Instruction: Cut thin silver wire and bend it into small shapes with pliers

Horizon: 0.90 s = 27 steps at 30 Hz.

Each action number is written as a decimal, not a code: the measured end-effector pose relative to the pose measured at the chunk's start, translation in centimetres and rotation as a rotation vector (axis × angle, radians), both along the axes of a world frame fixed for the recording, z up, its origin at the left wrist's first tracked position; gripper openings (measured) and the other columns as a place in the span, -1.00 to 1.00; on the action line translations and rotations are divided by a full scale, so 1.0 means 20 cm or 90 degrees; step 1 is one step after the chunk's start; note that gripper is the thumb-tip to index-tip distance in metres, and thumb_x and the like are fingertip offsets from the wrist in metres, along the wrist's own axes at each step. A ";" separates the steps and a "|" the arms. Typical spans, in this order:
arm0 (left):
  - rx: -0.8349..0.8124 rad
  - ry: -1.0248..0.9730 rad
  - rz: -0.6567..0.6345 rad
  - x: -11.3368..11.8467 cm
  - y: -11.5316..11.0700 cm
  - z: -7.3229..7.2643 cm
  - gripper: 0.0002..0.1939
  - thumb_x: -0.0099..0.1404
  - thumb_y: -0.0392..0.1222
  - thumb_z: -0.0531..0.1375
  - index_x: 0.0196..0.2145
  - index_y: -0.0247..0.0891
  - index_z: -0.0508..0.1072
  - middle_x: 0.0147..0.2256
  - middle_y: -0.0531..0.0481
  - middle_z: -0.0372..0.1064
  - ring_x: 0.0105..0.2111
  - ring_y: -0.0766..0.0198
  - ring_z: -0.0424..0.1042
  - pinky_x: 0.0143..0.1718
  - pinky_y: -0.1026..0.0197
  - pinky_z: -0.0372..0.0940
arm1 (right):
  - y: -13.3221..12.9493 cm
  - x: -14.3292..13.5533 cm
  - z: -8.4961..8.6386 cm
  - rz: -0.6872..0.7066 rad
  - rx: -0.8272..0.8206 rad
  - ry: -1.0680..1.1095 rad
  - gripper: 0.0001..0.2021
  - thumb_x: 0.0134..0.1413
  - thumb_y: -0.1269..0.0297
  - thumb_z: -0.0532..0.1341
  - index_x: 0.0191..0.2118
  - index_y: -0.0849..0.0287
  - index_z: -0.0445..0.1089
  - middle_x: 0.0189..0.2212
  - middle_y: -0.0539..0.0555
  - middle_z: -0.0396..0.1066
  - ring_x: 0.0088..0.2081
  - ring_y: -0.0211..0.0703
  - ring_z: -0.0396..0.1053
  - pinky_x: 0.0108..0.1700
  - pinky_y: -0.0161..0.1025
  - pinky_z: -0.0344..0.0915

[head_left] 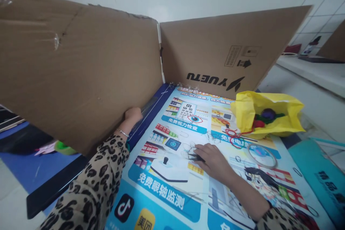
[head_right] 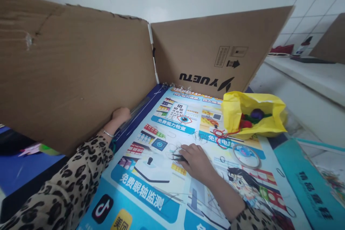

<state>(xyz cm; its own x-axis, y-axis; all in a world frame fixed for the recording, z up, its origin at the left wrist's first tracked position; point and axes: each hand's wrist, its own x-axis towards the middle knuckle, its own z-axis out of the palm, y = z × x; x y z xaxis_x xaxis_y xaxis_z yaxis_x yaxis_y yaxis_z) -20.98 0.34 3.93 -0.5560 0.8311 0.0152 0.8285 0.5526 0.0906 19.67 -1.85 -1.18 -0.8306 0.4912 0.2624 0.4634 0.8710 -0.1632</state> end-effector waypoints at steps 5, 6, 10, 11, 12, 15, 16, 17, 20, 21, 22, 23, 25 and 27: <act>0.018 0.053 0.017 0.03 -0.10 -0.05 -0.73 0.16 -0.29 0.03 -0.27 -0.40 0.47 -0.25 -0.41 0.41 -0.18 -0.03 0.42 -0.20 0.05 0.28 | 0.00 0.00 -0.01 -0.003 0.001 -0.004 -0.71 0.08 0.17 0.08 -0.08 0.08 0.33 -0.03 0.12 0.32 -0.11 -0.04 0.22 -0.13 -0.08 0.16; 0.028 0.056 0.019 0.04 -0.11 -0.06 -0.71 0.18 -0.30 -0.01 -0.22 -0.41 0.44 -0.24 -0.42 0.41 -0.18 -0.03 0.42 -0.21 0.04 0.28 | 0.00 0.00 -0.01 -0.005 0.001 -0.005 -0.72 0.08 0.18 0.09 -0.08 0.08 0.33 -0.03 0.11 0.32 -0.10 -0.04 0.22 -0.12 -0.08 0.16; 0.057 0.028 0.018 0.06 -0.17 -0.10 -0.67 0.23 -0.35 -0.10 -0.12 -0.42 0.32 -0.27 -0.38 0.41 -0.26 0.00 0.45 -0.30 0.09 0.29 | 0.00 0.00 0.00 -0.007 -0.004 -0.017 -0.71 0.08 0.18 0.08 -0.08 0.09 0.32 -0.02 0.12 0.32 -0.10 -0.04 0.23 -0.12 -0.08 0.17; 0.062 0.015 0.012 0.06 -0.18 -0.11 -0.68 0.23 -0.36 -0.10 -0.12 -0.41 0.31 -0.29 -0.35 0.42 -0.28 0.03 0.45 -0.31 0.12 0.28 | 0.00 0.00 -0.01 -0.007 -0.004 -0.019 -0.71 0.09 0.18 0.08 -0.08 0.09 0.32 -0.02 0.12 0.32 -0.10 -0.04 0.23 -0.12 -0.07 0.17; 0.069 0.002 0.007 0.06 -0.19 -0.12 -0.69 0.22 -0.37 -0.09 -0.12 -0.39 0.30 -0.30 -0.31 0.42 -0.29 0.05 0.45 -0.32 0.15 0.27 | 0.00 0.00 -0.01 -0.006 -0.004 -0.021 -0.71 0.09 0.18 0.07 -0.07 0.09 0.32 -0.01 0.12 0.32 -0.10 -0.04 0.23 -0.12 -0.07 0.17; 0.106 -0.032 -0.008 0.07 -0.22 -0.15 -0.71 0.22 -0.39 -0.07 -0.13 -0.33 0.28 -0.29 -0.23 0.43 -0.27 0.14 0.44 -0.30 0.23 0.24 | 0.01 0.01 -0.02 -0.002 -0.001 -0.020 -0.70 0.09 0.17 0.07 -0.07 0.09 0.32 0.00 0.12 0.31 -0.10 -0.03 0.23 -0.11 -0.06 0.18; 0.121 -0.043 -0.012 0.07 -0.22 -0.16 -0.72 0.22 -0.40 -0.06 -0.13 -0.31 0.29 -0.28 -0.21 0.43 -0.26 0.17 0.43 -0.30 0.25 0.23 | 0.02 0.01 -0.03 0.000 0.002 -0.017 -0.70 0.08 0.17 0.08 -0.07 0.09 0.32 0.00 0.12 0.31 -0.10 -0.03 0.24 -0.11 -0.06 0.18; 0.136 -0.055 -0.017 0.07 -0.22 -0.17 -0.73 0.21 -0.40 -0.05 -0.15 -0.29 0.30 -0.27 -0.18 0.43 -0.25 0.20 0.42 -0.29 0.27 0.22 | 0.02 0.01 -0.03 0.003 0.004 -0.015 -0.71 0.08 0.18 0.08 -0.07 0.08 0.32 0.00 0.11 0.31 -0.09 -0.04 0.24 -0.11 -0.06 0.19; 0.174 -0.093 -0.027 0.05 -0.19 -0.19 -0.78 0.21 -0.38 -0.03 -0.26 -0.26 0.36 -0.31 -0.12 0.43 -0.28 0.25 0.41 -0.29 0.29 0.19 | 0.03 0.01 -0.05 0.007 0.016 -0.004 -0.70 0.06 0.19 0.08 -0.06 0.05 0.32 0.00 0.10 0.32 -0.09 -0.05 0.26 -0.11 -0.07 0.21; 0.188 -0.106 -0.028 0.05 -0.18 -0.19 -0.79 0.23 -0.37 -0.03 -0.29 -0.26 0.38 -0.33 -0.11 0.43 -0.29 0.25 0.40 -0.29 0.28 0.19 | 0.03 0.01 -0.05 0.008 0.019 0.000 -0.69 0.06 0.19 0.09 -0.05 0.05 0.32 -0.01 0.10 0.32 -0.09 -0.05 0.27 -0.11 -0.07 0.21; 0.204 -0.119 -0.027 0.04 -0.16 -0.20 -0.79 0.23 -0.36 -0.03 -0.30 -0.27 0.39 -0.35 -0.10 0.43 -0.30 0.26 0.40 -0.29 0.28 0.19 | 0.03 0.01 -0.05 0.009 0.023 0.003 -0.69 0.06 0.19 0.09 -0.05 0.04 0.32 -0.01 0.10 0.32 -0.10 -0.06 0.27 -0.11 -0.08 0.21; 0.222 -0.133 -0.025 0.03 -0.14 -0.20 -0.78 0.23 -0.35 -0.03 -0.32 -0.27 0.40 -0.36 -0.09 0.43 -0.31 0.27 0.39 -0.29 0.29 0.18 | 0.03 0.01 -0.05 0.009 0.026 0.006 -0.69 0.06 0.19 0.09 -0.06 0.04 0.32 -0.02 0.10 0.33 -0.10 -0.06 0.28 -0.11 -0.08 0.22; 0.261 -0.165 -0.020 0.03 -0.10 -0.20 -0.77 0.25 -0.32 -0.05 -0.33 -0.29 0.41 -0.39 -0.09 0.42 -0.34 0.28 0.38 -0.30 0.29 0.18 | 0.03 0.01 -0.05 0.010 0.029 0.008 -0.69 0.06 0.19 0.09 -0.06 0.03 0.32 -0.02 0.10 0.34 -0.11 -0.06 0.28 -0.12 -0.09 0.23; 0.303 -0.199 -0.016 0.03 -0.08 -0.21 -0.71 0.29 -0.25 -0.08 -0.35 -0.31 0.42 -0.43 -0.08 0.41 -0.38 0.29 0.37 -0.32 0.29 0.18 | 0.03 0.01 -0.04 0.011 0.029 0.005 -0.70 0.06 0.19 0.09 -0.06 0.04 0.32 -0.02 0.10 0.33 -0.11 -0.07 0.28 -0.13 -0.10 0.23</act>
<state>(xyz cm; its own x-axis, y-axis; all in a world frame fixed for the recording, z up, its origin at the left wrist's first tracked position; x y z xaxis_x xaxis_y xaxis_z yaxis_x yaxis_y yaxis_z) -20.45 -1.17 -0.21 -0.5744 0.7857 0.2297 0.7346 0.3710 0.5680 19.91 -1.19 -2.06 -0.8369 0.4639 0.2904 0.4468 0.8856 -0.1270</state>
